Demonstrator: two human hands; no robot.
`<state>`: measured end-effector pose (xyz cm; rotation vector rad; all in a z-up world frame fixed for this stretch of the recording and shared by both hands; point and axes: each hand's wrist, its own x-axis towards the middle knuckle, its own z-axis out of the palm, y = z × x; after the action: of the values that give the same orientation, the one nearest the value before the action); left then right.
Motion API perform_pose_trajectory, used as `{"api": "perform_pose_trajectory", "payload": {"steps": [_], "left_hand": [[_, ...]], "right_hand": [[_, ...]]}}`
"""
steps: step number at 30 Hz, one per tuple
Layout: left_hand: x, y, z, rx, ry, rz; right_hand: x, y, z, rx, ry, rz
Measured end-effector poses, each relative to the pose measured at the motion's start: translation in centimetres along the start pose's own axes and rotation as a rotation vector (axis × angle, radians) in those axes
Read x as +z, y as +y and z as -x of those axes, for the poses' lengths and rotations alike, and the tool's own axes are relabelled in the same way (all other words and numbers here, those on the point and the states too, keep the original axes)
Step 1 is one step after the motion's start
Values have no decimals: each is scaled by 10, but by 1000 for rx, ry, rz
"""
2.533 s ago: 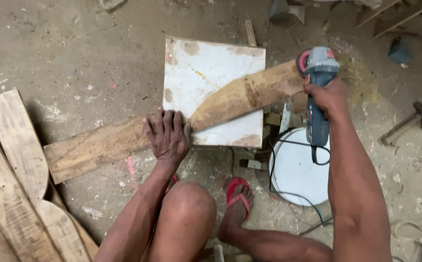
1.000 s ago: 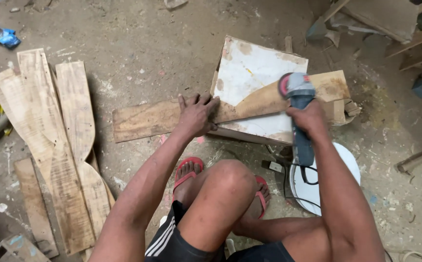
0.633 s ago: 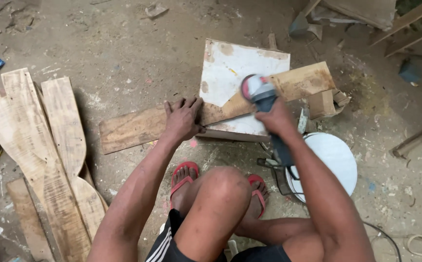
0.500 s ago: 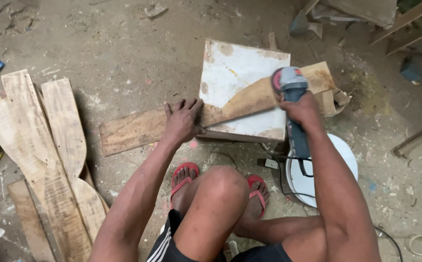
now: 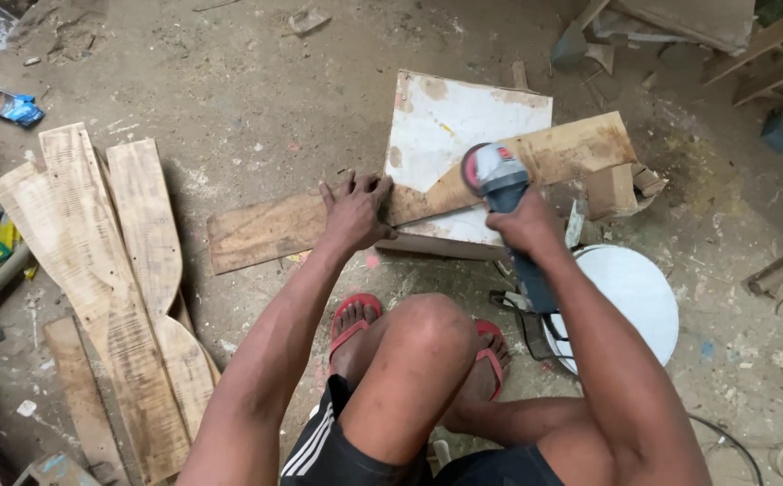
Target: The person uses an angle grinder to sand the edges and surfaces of a long, curved piece of wood. They hold the wood with their left hand and move the grinder along its length, flipping the wood over to work on different sides.
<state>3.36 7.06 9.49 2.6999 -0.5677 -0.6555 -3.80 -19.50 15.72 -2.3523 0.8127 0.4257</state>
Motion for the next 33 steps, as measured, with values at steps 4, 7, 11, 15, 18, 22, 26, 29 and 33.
{"api": "perform_pose_trajectory", "payload": {"steps": [4, 7, 11, 15, 18, 22, 26, 29, 33], "left_hand": [[5, -5, -2, 1, -6, 3], [-3, 1, -1, 17, -6, -12], [0, -3, 0, 17, -7, -14], [-6, 2, 2, 20, -11, -11], [-7, 5, 4, 14, -17, -21], [-3, 2, 1, 12, -5, -13], [-6, 5, 7, 18, -16, 7], [-10, 5, 9, 16, -14, 9], [-8, 5, 7, 5, -20, -4]], "right_hand": [[19, -16, 33, 18, -120, 103], [31, -14, 41, 19, -152, 112], [16, 1, 39, -2, -136, 113], [-16, 26, 16, 52, 26, 51], [-29, 72, -24, 46, 175, 8], [-23, 78, -44, 25, 250, 5], [-4, 23, 10, 13, 53, 40], [22, -3, 23, -18, -65, 89], [37, 2, 16, -19, -110, 100]]}}
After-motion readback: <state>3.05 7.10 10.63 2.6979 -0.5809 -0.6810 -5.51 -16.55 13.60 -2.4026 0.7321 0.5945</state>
